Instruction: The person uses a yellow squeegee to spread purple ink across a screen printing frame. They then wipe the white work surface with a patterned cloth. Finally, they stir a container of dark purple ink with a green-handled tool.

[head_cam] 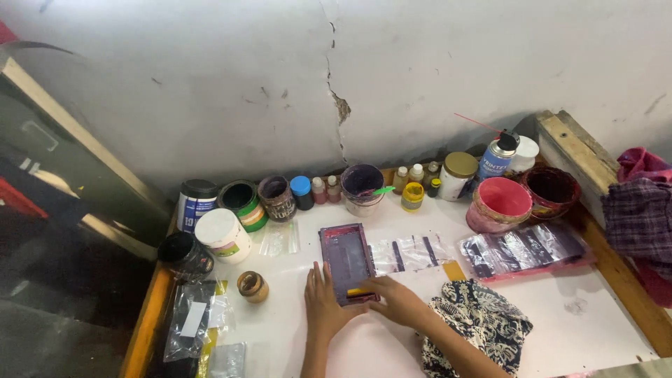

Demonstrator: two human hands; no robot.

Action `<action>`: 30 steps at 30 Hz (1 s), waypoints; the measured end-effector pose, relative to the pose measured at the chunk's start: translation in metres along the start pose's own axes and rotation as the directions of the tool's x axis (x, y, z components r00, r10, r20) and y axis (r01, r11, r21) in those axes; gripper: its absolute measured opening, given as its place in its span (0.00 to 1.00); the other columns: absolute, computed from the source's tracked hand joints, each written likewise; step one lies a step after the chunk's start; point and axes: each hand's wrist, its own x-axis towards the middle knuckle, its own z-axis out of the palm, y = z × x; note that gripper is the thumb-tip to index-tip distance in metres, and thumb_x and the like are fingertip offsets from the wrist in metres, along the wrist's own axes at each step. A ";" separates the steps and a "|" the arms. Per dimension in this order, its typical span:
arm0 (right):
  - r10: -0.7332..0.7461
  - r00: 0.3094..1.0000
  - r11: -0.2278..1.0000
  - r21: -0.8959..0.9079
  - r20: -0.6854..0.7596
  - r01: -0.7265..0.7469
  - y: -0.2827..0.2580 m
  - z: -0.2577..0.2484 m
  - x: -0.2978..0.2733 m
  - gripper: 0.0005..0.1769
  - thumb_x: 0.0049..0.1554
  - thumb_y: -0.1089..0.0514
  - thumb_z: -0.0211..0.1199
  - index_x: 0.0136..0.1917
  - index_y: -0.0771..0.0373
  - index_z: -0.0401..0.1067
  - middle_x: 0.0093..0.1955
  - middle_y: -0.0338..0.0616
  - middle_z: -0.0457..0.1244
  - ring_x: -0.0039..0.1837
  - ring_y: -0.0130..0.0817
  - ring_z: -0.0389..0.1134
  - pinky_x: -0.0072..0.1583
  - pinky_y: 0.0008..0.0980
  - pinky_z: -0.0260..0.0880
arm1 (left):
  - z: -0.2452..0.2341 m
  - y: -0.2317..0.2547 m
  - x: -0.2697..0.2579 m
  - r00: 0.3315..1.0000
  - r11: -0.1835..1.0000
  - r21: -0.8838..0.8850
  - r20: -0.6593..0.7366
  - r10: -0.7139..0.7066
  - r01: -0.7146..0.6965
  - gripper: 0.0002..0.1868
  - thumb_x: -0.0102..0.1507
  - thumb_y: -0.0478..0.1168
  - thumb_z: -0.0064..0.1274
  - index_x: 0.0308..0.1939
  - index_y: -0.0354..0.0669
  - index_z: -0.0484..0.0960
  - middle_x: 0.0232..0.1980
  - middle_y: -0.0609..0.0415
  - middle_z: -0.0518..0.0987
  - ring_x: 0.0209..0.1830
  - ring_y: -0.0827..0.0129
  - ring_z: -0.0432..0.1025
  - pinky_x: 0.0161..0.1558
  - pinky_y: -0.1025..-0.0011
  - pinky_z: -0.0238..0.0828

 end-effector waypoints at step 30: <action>0.088 0.950 0.991 -0.121 0.300 -0.054 0.007 0.010 0.079 0.16 0.65 0.45 0.58 0.42 0.57 0.73 0.40 0.37 0.69 0.41 0.33 0.66 0.44 0.32 0.62 | 0.036 -0.008 -0.002 0.961 1.000 0.030 -0.275 0.017 -0.010 0.78 0.39 0.81 0.75 0.78 0.41 0.55 0.79 0.49 0.62 0.79 0.52 0.52 0.72 0.48 0.49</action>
